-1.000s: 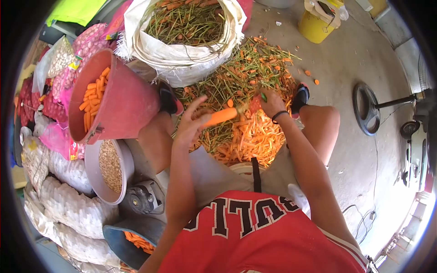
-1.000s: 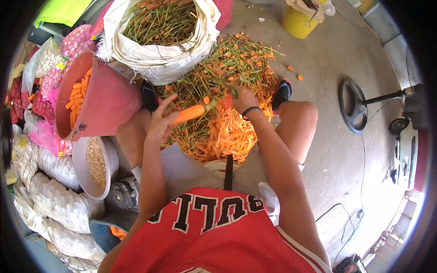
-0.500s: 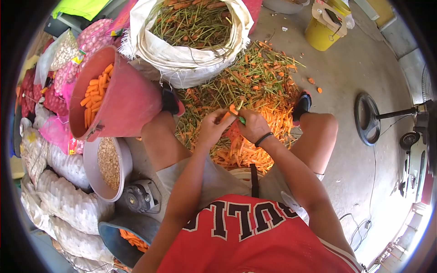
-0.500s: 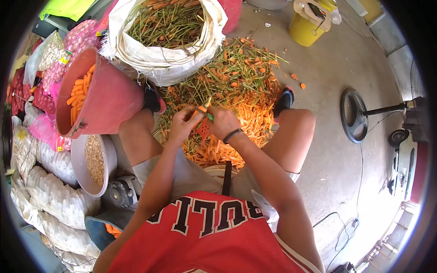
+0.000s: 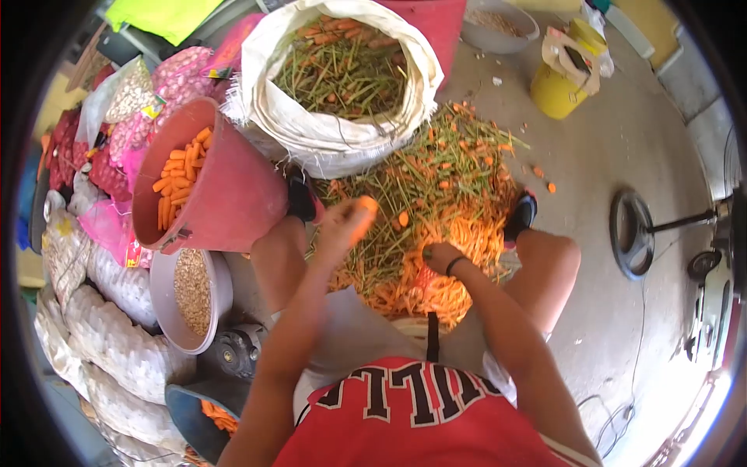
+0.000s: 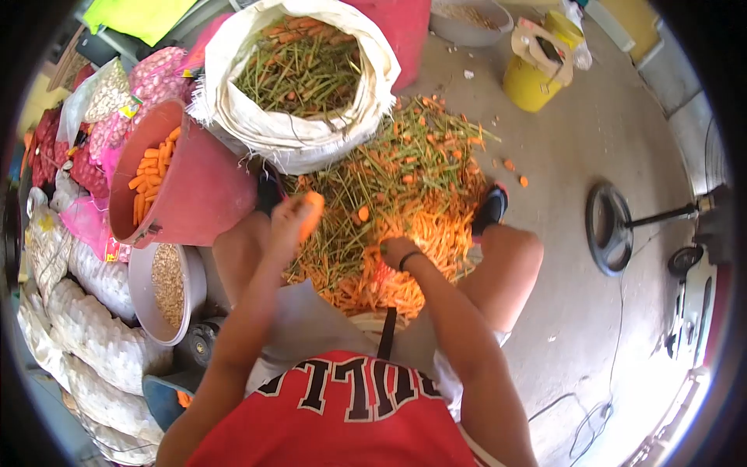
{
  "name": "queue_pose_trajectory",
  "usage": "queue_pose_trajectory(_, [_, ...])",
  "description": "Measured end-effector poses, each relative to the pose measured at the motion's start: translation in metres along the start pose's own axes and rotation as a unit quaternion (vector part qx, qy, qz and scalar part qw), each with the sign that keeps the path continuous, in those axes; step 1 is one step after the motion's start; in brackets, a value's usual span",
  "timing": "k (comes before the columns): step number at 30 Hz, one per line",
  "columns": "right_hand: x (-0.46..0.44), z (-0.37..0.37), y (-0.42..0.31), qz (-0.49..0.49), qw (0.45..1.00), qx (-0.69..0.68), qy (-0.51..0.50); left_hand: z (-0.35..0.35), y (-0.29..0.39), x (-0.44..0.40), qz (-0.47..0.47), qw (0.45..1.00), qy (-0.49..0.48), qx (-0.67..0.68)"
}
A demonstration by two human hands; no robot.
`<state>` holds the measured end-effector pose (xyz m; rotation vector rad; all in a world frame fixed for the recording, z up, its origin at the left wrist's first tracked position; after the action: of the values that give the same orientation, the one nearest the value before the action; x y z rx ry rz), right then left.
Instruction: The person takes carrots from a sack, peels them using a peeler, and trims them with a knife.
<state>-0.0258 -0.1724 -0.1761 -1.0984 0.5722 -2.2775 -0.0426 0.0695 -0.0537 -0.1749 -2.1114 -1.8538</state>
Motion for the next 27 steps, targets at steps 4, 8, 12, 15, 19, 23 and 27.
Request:
queue_pose_trajectory(4, [0.006, -0.004, -0.012, -0.003, 0.999, 0.004, -0.05, 0.1, 0.1, -0.069, -0.202, 0.914, -0.025, 0.35])
queue_pose_trajectory(8, [0.009, 0.006, -0.029, 0.024, 0.998, 0.023, -0.048, 0.125, 0.175, -0.088, -0.242, 0.87, 0.147, 0.404])
queue_pose_trajectory(12, [0.002, 0.013, -0.037, 0.038, 0.998, 0.015, -0.044, 0.086, 0.185, -0.13, -0.175, 0.965, 0.112, 0.16])
queue_pose_trajectory(15, [0.002, 0.026, -0.048, 0.066, 0.997, 0.015, -0.038, 0.035, 0.192, -0.176, -0.131, 0.989, 0.061, -0.022])
queue_pose_trajectory(19, [-0.015, 0.025, -0.048, 0.085, 0.996, 0.016, -0.038, -0.032, 0.202, -0.266, -0.266, 0.88, 0.035, -0.392])
queue_pose_trajectory(23, [-0.018, 0.049, -0.058, 0.084, 0.994, -0.005, -0.07, -0.066, 0.189, -0.381, -0.252, 0.725, 0.112, -0.631])
queue_pose_trajectory(27, [-0.017, 0.066, -0.057, 0.094, 0.994, -0.032, -0.042, -0.084, 0.184, -0.444, -0.317, 0.682, 0.101, -0.652])
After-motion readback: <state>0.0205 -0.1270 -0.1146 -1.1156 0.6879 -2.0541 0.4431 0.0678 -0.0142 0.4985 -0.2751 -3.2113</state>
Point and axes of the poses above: each hand's wrist, its own x-axis away from the middle knuckle, its own z-axis out of the back of the hand, y = z × x, the point moved 4 cm from there along -x, towards the middle knuckle, and after that the axes turned 9 degrees about z, right-handed, at the moved point
